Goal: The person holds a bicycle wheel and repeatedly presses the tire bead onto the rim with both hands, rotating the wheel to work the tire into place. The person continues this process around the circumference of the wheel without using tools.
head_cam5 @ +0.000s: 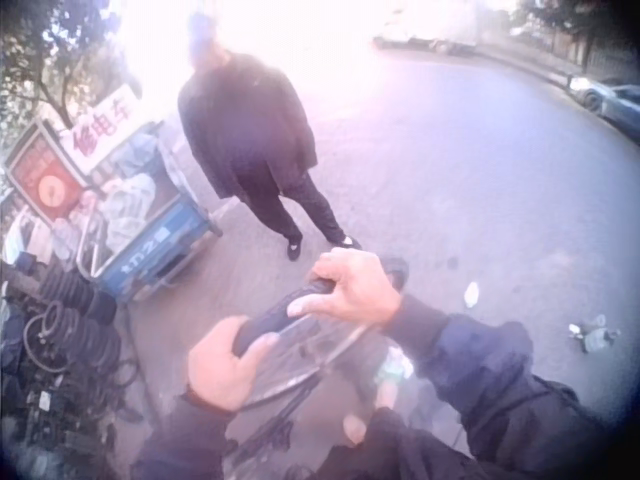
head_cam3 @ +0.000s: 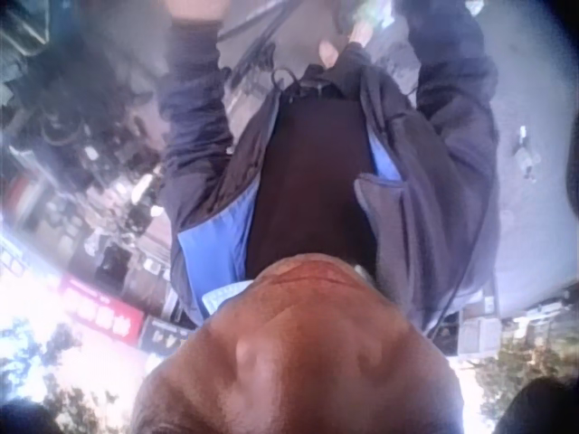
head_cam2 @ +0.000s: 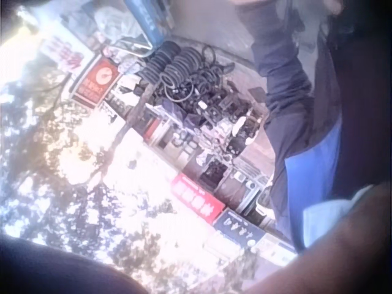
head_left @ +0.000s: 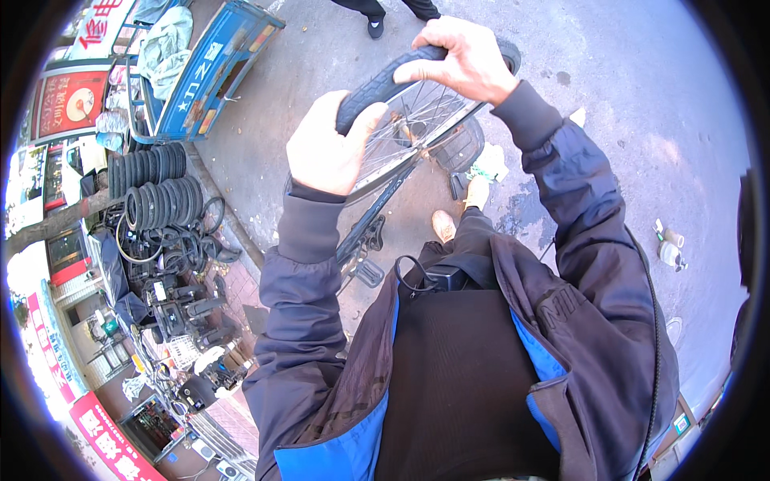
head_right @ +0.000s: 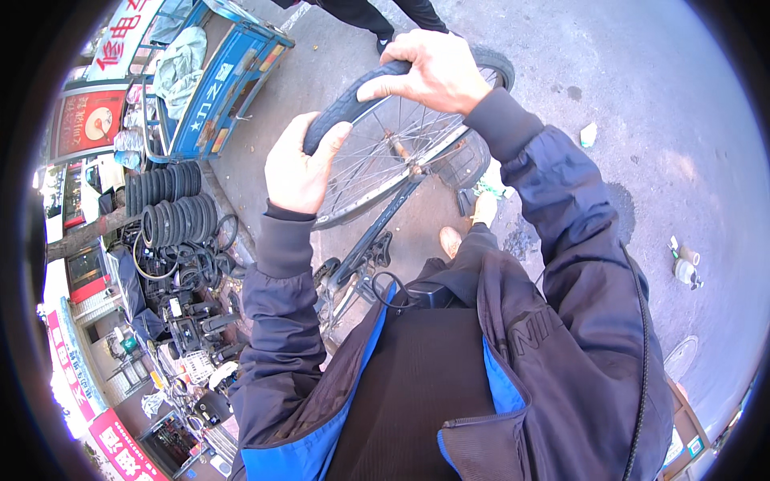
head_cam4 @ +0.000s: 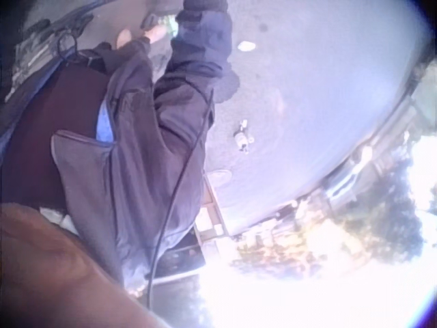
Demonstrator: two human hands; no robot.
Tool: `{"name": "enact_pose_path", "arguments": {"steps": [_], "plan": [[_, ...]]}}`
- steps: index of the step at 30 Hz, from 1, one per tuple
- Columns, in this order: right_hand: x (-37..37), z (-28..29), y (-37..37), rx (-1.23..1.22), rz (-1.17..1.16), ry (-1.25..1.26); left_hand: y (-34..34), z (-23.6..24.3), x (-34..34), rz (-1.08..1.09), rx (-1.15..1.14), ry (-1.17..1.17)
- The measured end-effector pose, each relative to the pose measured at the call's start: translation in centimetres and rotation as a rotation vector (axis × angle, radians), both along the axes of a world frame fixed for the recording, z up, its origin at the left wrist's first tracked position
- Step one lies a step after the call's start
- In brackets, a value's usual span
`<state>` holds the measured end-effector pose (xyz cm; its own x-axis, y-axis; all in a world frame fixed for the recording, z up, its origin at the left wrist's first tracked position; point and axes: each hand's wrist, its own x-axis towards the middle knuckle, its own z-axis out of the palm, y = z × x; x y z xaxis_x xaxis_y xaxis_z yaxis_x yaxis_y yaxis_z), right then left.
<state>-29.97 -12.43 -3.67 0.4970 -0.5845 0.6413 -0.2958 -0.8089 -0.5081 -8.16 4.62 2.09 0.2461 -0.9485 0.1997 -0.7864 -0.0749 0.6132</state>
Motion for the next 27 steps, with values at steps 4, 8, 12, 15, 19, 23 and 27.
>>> {"name": "enact_pose_path", "arguments": {"steps": [4,8,12,15,19,23,27], "plan": [[-2.8,-0.4,0.9,0.060,0.045,0.060,0.5,-1.3,-0.5,0.003,-0.119,-0.070],[-5.6,-1.6,1.0,0.363,-0.086,-0.157,4.6,-3.7,3.1,0.066,-0.152,0.086],[-4.9,-2.5,1.4,0.063,-0.071,-0.047,9.6,-4.7,7.1,0.213,0.072,0.220],[-2.7,-2.2,2.1,-0.077,-0.049,0.027,10.1,-5.4,7.8,0.054,-0.173,-0.010],[-1.3,-0.6,3.2,-0.064,-0.056,0.105,8.4,-6.3,6.2,0.080,-0.230,0.056],[-0.7,0.5,4.5,-0.165,-0.029,0.129,7.5,-6.5,5.4,0.129,-0.288,-0.014],[1.2,0.3,5.3,-0.250,-0.055,0.195,6.5,-6.5,5.4,0.137,-0.332,-0.062]]}}
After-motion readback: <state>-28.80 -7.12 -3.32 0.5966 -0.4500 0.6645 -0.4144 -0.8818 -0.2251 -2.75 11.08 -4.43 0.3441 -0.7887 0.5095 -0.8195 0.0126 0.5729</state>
